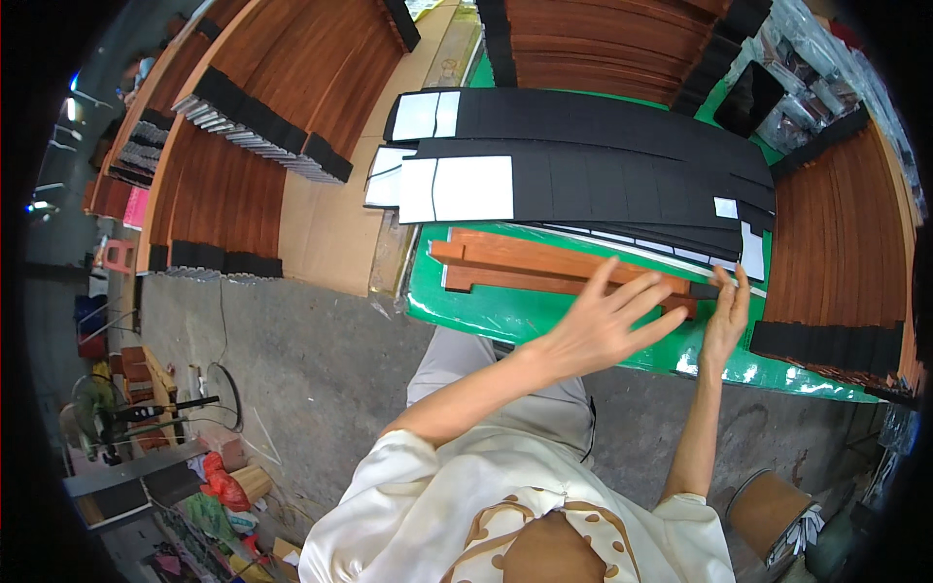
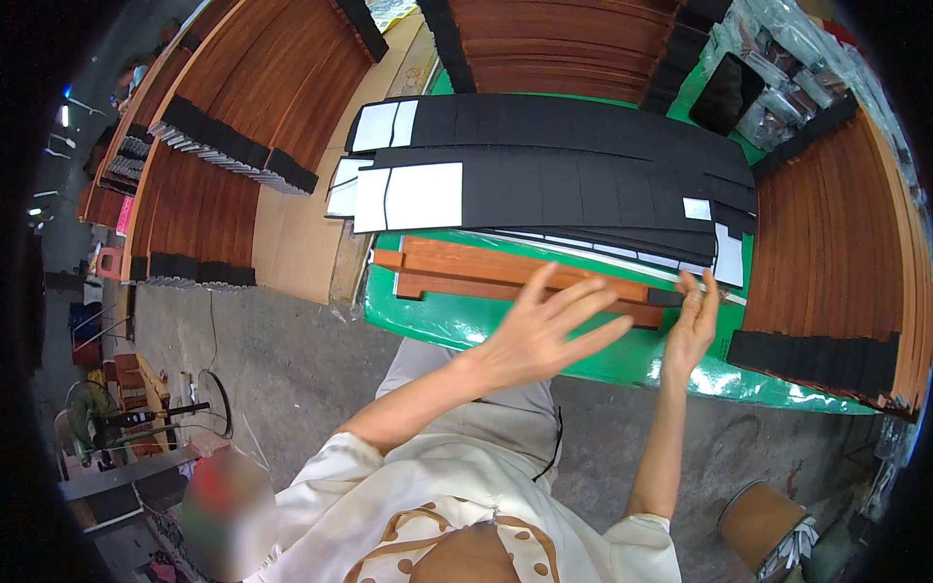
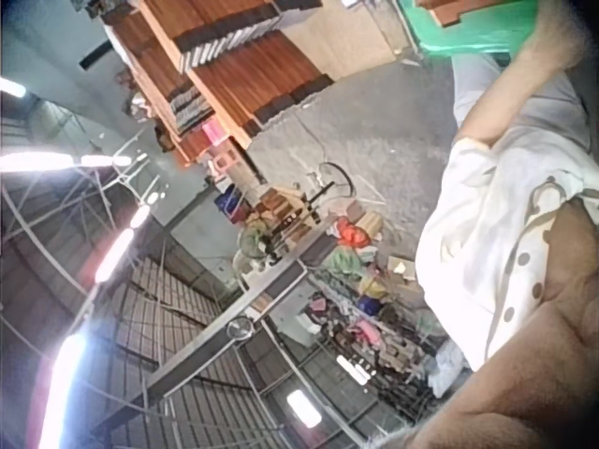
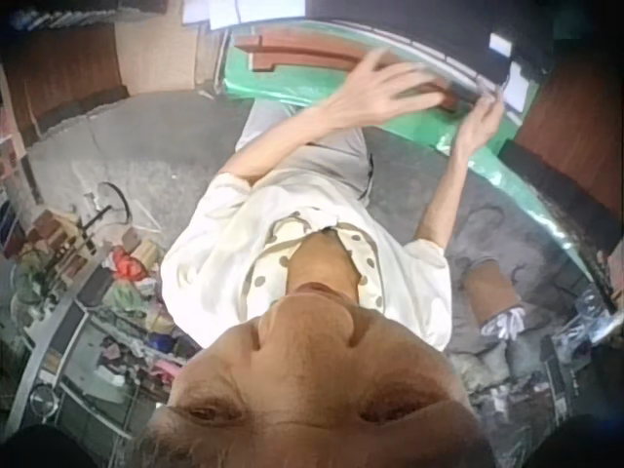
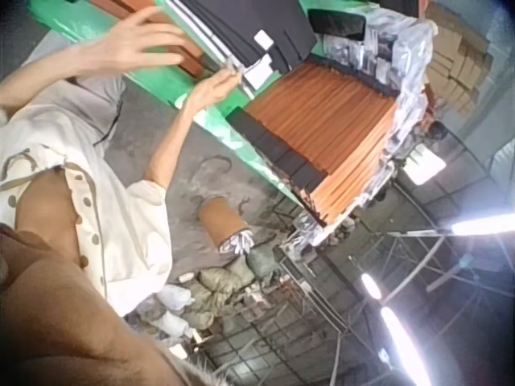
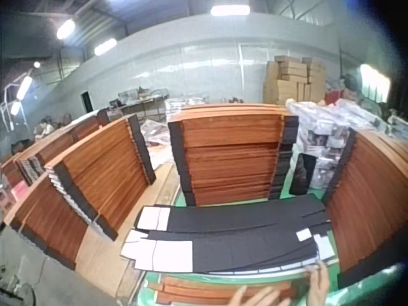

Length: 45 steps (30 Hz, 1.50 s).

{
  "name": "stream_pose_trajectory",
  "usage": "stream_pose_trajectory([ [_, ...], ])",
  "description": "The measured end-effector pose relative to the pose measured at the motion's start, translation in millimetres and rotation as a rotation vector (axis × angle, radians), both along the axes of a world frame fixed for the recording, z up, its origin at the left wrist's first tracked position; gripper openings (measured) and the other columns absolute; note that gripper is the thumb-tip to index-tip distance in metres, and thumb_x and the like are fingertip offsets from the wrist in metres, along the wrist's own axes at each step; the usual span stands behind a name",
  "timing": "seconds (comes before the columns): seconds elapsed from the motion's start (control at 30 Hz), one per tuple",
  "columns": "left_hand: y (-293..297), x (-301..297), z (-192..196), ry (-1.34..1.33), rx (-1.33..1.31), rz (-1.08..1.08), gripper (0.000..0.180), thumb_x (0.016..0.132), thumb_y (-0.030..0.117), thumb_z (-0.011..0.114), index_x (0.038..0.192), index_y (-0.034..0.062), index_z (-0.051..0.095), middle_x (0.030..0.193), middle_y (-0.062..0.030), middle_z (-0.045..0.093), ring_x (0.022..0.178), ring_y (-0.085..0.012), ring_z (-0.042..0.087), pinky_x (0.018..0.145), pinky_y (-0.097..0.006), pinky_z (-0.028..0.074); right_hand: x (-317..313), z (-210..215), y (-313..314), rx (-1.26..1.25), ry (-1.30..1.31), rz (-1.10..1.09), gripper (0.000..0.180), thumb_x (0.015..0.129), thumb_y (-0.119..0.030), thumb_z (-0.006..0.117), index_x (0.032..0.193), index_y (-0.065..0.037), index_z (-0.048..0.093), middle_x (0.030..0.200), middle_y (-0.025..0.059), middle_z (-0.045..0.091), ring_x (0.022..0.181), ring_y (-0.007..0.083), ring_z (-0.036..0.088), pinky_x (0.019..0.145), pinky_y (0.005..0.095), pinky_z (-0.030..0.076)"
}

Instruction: The recorder applies black adhesive strips or end-caps to wooden slats at a workstation.

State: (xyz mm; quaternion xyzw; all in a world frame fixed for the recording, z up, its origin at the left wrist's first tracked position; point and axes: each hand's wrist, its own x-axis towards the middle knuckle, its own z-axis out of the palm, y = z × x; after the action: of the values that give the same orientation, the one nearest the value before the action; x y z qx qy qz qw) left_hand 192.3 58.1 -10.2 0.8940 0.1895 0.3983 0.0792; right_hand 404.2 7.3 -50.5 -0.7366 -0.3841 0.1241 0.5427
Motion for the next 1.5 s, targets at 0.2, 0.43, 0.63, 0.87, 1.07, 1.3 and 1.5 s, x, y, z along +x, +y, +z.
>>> stream_pose_trajectory([
  [0.2, 66.4, -145.6, 40.4, -0.056, 0.075, 0.434, 0.03, 0.072, -0.005, 0.063, 0.101, 0.0038, 0.063, 0.1, -0.012, 0.06, 0.095, -0.0288, 0.058, 0.083, -0.043, 0.043, -20.2, 68.4, 37.0, 0.058, -0.298, 0.201, 0.014, 0.09, -0.004, 0.055, 0.101, -0.002, 0.064, 0.095, 0.0092, 0.067, 0.091, 0.0174, 0.063, 0.079, 0.027, 0.048],
  [0.43, 203.4, -197.1, -8.3, 0.43, -0.2, 0.53, 0.023, 0.087, 0.008, 0.053, 0.108, 0.008, 0.063, 0.118, -0.0075, 0.059, 0.112, -0.0262, 0.052, 0.09, -0.049, 0.036, -148.1, 76.3, 199.9, -0.108, -0.801, 1.023, 0.021, 0.082, -0.005, 0.058, 0.102, -0.008, 0.061, 0.108, 0.0073, 0.058, 0.101, 0.0261, 0.058, 0.081, 0.0363, 0.051],
  [0.63, 226.7, -186.5, -16.4, 0.615, -0.377, 0.569, 0.028, 0.089, 0.027, 0.054, 0.115, 0.0187, 0.063, 0.13, -0.0008, 0.053, 0.122, -0.0201, 0.047, 0.103, -0.055, 0.029, -197.1, 41.0, 284.7, -0.138, -1.083, 1.146, 0.03, 0.082, -0.006, 0.052, 0.11, -0.014, 0.062, 0.106, 0.0092, 0.055, 0.093, 0.0242, 0.06, 0.076, 0.0365, 0.053],
  [0.87, 227.0, -188.6, -23.4, 0.569, -0.395, 0.604, 0.026, 0.09, 0.028, 0.053, 0.113, 0.0203, 0.064, 0.13, 0.0028, 0.053, 0.123, -0.0181, 0.046, 0.105, -0.054, 0.027, -211.7, 49.7, 315.9, -0.311, -1.235, 1.343, 0.028, 0.076, -0.004, 0.062, 0.103, -0.011, 0.062, 0.109, 0.0064, 0.053, 0.097, 0.0222, 0.058, 0.074, 0.0344, 0.053],
  [1.07, 227.5, -188.1, -28.6, 0.527, -0.364, 0.59, 0.025, 0.09, 0.027, 0.053, 0.11, 0.0188, 0.065, 0.128, 0.0017, 0.055, 0.122, -0.0184, 0.047, 0.104, -0.053, 0.029, -187.9, 48.9, 313.5, -0.327, -1.111, 1.316, 0.039, 0.074, -0.004, 0.066, 0.11, -0.015, 0.058, 0.115, 0.0046, 0.05, 0.097, 0.0218, 0.057, 0.077, 0.0335, 0.053],
  [1.3, 224.7, -186.7, -28.8, 0.496, -0.337, 0.594, 0.023, 0.089, 0.024, 0.055, 0.108, 0.0176, 0.067, 0.126, 0.0005, 0.056, 0.119, -0.0195, 0.049, 0.101, -0.055, 0.031, -210.5, 50.1, 324.0, -0.425, -1.349, 1.399, 0.051, 0.071, -0.002, 0.068, 0.117, -0.021, 0.057, 0.117, 0.0063, 0.048, 0.097, 0.0229, 0.056, 0.076, 0.0344, 0.053],
  [1.5, 226.5, -189.4, -33.4, 0.473, -0.304, 0.608, 0.022, 0.088, 0.023, 0.056, 0.106, 0.0171, 0.067, 0.124, 0.0009, 0.057, 0.118, -0.0191, 0.05, 0.101, -0.055, 0.032, -193.5, 51.8, 319.8, -0.441, -1.271, 1.383, 0.056, 0.07, -0.001, 0.068, 0.12, -0.022, 0.054, 0.119, 0.0041, 0.047, 0.098, 0.0234, 0.056, 0.077, 0.0346, 0.053],
])
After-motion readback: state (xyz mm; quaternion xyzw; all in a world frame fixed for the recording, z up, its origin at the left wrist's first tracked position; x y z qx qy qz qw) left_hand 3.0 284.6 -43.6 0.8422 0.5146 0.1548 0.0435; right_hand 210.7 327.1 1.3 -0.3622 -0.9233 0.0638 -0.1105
